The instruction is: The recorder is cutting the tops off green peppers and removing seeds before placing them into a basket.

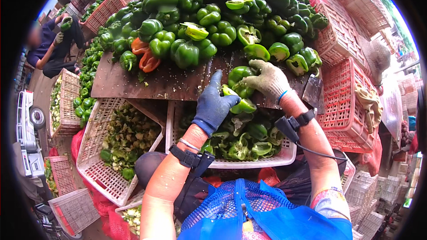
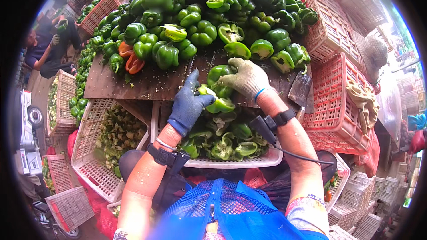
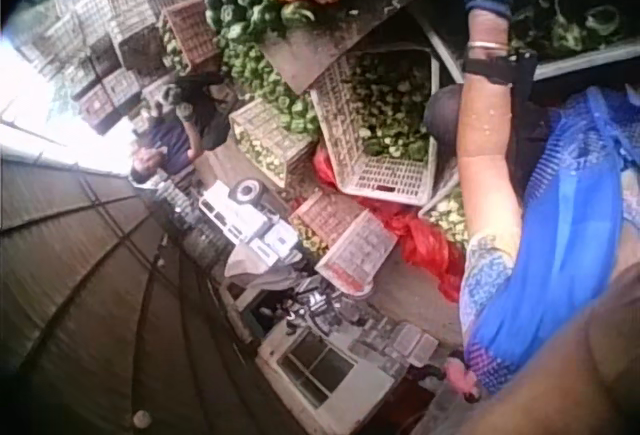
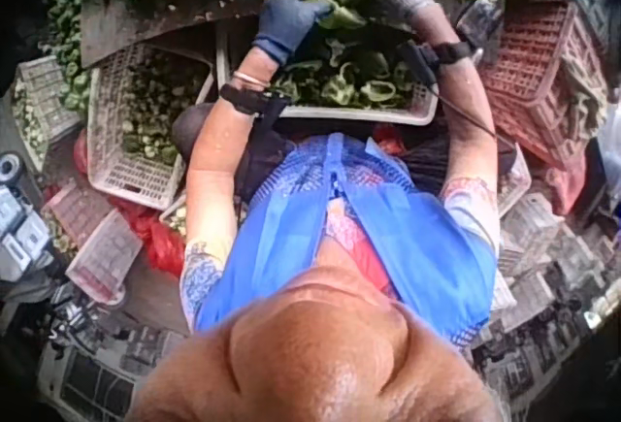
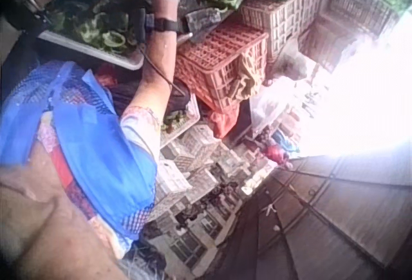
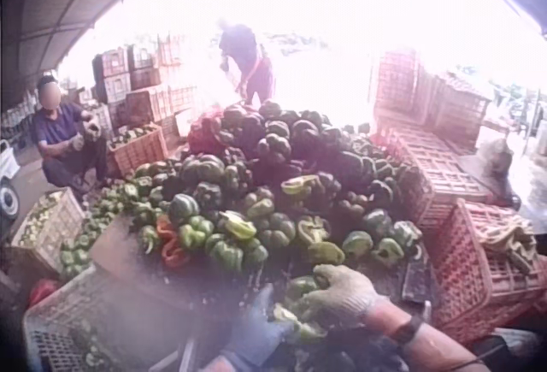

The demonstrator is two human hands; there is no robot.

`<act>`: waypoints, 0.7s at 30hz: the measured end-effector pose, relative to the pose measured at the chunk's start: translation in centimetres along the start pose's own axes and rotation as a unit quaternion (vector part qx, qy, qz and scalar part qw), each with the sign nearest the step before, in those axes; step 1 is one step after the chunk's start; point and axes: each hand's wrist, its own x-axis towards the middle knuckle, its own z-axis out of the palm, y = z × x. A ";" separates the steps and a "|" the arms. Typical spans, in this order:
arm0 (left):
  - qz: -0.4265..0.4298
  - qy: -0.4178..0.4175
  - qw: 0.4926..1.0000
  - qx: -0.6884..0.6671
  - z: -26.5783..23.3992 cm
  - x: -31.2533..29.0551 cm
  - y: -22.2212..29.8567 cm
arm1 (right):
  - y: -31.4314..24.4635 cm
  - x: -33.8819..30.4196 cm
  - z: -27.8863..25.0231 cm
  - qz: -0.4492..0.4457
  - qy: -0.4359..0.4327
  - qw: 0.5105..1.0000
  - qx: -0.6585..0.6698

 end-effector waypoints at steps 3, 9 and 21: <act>0.038 0.012 0.998 0.045 0.5 -0.1 0.5 | 3.0 -1.0 2.4 -0.172 0.069 0.982 0.040; 0.054 -0.018 0.996 0.062 -0.1 -1.0 0.7 | 2.6 -0.1 2.9 -0.246 0.034 0.967 -0.061; -0.196 0.000 0.938 -0.285 -2.8 0.9 -0.5 | 0.8 4.6 2.9 -0.008 0.098 0.994 0.046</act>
